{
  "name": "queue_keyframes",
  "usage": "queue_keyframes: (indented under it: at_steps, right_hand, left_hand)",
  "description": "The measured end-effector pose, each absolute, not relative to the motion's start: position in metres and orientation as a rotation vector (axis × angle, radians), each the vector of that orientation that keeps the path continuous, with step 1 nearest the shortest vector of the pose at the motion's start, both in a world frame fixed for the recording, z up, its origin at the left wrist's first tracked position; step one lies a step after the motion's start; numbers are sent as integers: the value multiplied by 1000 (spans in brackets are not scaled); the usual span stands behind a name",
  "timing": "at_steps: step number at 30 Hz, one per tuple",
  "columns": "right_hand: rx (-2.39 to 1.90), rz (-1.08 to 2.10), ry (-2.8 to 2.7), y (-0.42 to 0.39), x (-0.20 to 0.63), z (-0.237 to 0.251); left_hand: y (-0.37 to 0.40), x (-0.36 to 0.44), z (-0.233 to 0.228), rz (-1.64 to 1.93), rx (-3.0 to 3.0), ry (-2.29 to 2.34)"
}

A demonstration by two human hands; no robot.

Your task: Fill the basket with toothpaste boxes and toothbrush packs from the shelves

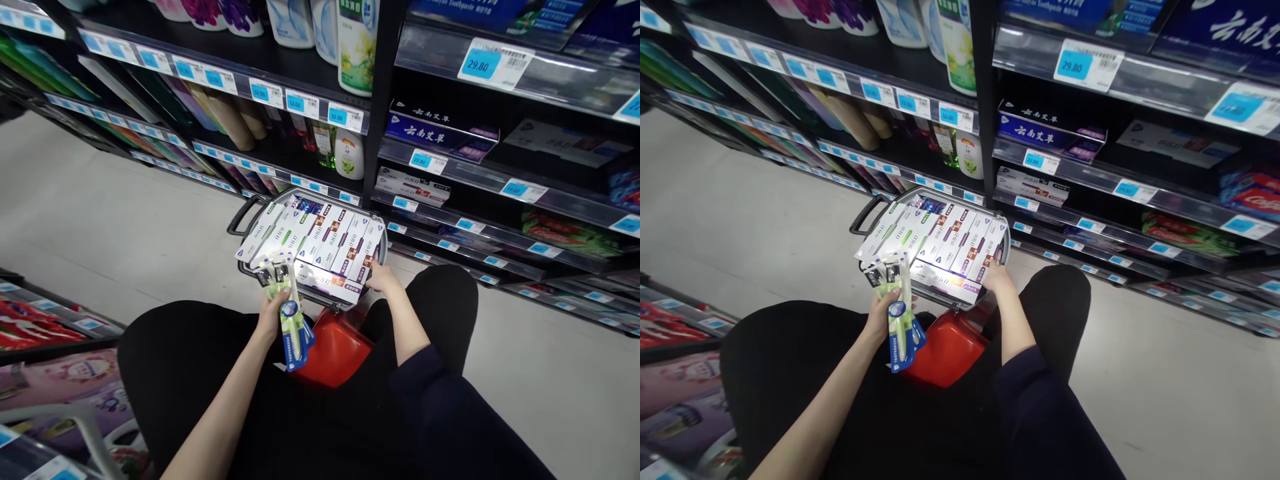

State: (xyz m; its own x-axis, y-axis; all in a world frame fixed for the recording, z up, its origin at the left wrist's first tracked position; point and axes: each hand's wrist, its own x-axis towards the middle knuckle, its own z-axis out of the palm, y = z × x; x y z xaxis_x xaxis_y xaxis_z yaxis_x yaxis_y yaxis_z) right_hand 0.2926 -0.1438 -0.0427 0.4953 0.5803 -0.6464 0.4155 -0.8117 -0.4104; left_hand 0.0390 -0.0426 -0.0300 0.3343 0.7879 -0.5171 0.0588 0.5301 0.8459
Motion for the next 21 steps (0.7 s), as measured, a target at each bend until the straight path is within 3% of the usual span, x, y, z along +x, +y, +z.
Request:
queue_keyframes:
  at_steps: [21]
  right_hand:
    - [-2652, 945, -861, -135, 307, -37]
  left_hand:
    - [-43, 37, -35, 605, 914, 1136]
